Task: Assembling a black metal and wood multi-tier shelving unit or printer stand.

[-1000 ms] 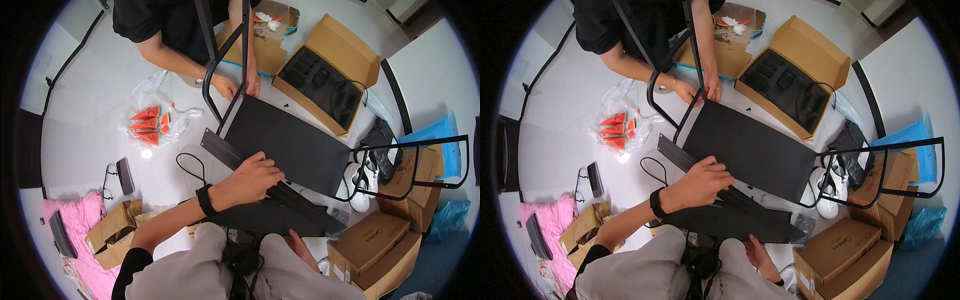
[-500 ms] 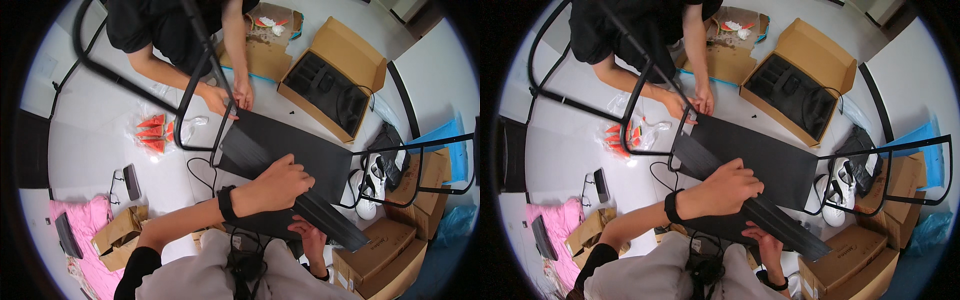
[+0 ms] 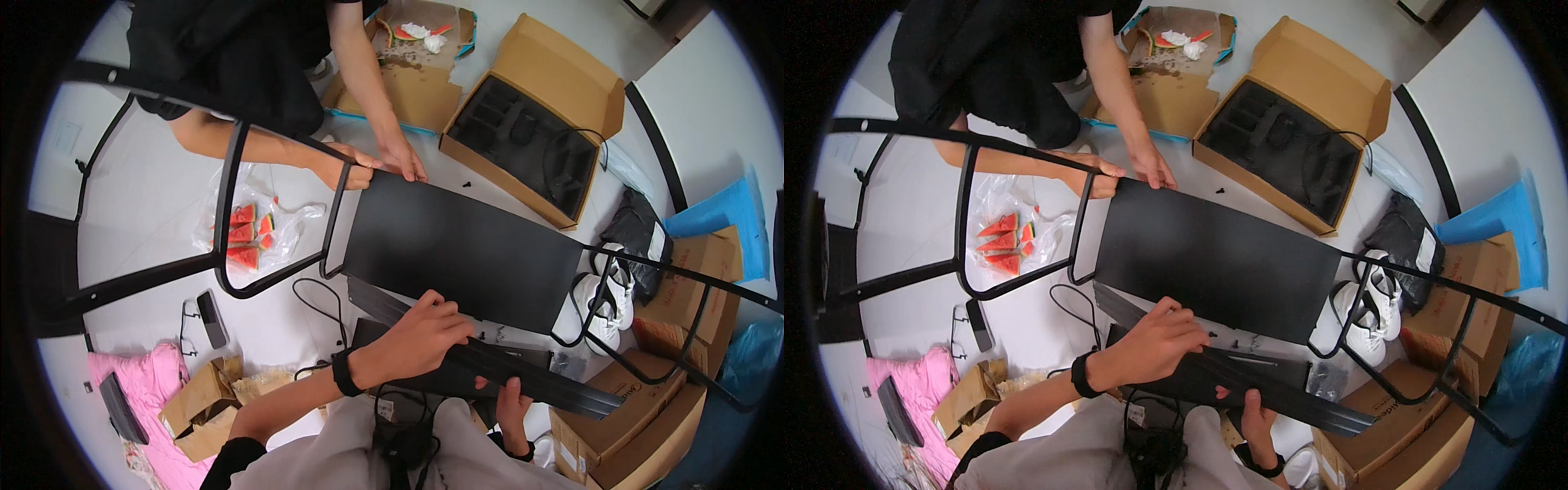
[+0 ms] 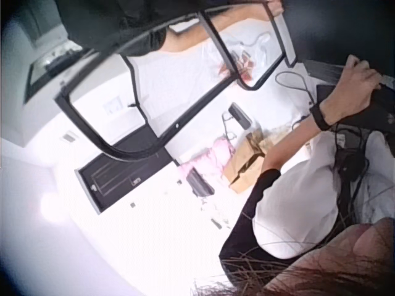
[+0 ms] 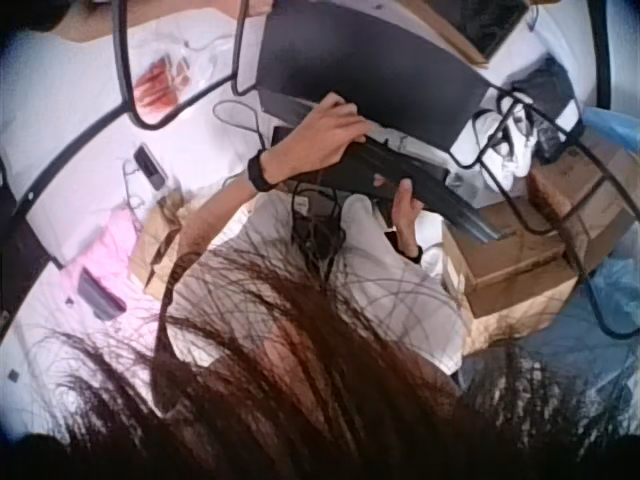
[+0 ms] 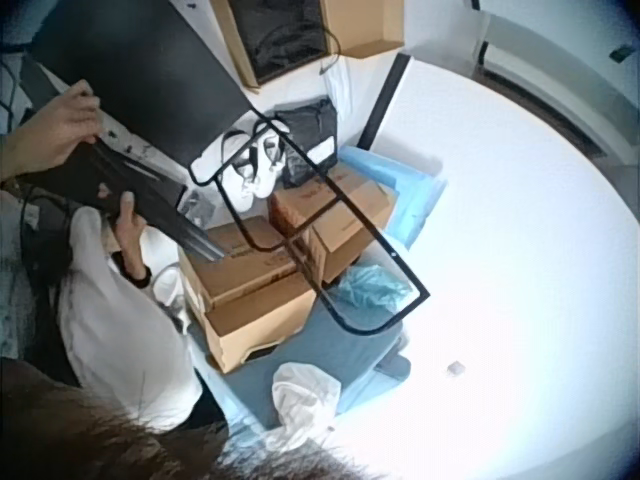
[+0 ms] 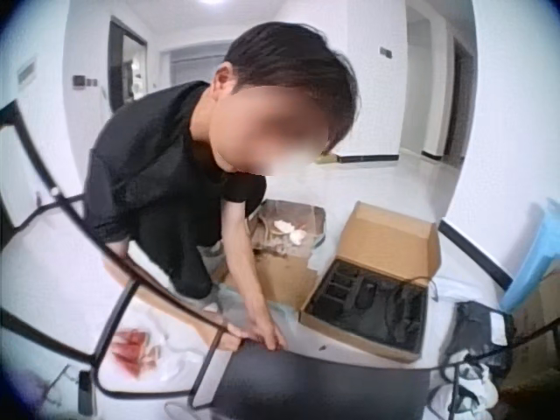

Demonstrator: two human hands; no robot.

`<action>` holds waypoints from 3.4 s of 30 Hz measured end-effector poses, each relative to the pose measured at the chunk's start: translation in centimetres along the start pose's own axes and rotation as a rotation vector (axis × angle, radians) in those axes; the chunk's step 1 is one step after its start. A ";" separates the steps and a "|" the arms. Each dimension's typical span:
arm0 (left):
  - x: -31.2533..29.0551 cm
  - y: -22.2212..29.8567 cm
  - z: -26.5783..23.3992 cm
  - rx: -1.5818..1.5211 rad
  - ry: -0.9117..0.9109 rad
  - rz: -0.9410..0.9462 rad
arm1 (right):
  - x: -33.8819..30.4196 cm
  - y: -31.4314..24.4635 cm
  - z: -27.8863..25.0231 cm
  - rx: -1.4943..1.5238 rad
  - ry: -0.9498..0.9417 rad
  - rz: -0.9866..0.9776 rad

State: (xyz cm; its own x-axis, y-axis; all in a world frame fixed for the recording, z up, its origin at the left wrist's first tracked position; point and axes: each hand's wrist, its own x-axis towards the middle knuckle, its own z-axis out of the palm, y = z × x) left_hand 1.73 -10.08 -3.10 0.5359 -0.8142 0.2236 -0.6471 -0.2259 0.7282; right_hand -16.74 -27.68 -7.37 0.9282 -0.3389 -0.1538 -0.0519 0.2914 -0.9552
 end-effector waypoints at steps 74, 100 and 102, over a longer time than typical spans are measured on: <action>-8.9 -1.6 -5.0 -0.313 0.859 -0.578 | 2.0 -2.2 -1.5 -0.284 0.355 -0.143; -21.1 -4.0 -8.1 -0.134 0.842 -1.024 | 0.3 1.9 -1.1 0.005 0.563 0.037; -19.9 -4.1 -7.3 -0.106 0.847 -1.065 | -0.8 3.6 -4.2 -0.100 0.456 0.044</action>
State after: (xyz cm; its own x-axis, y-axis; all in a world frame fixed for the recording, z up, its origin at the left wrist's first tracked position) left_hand -2.35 11.01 -5.77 0.9347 0.3096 -0.1747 0.3079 -0.4594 0.8331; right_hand -19.23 -30.16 -11.71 0.6688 -0.6931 -0.2691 -0.1435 0.2347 -0.9614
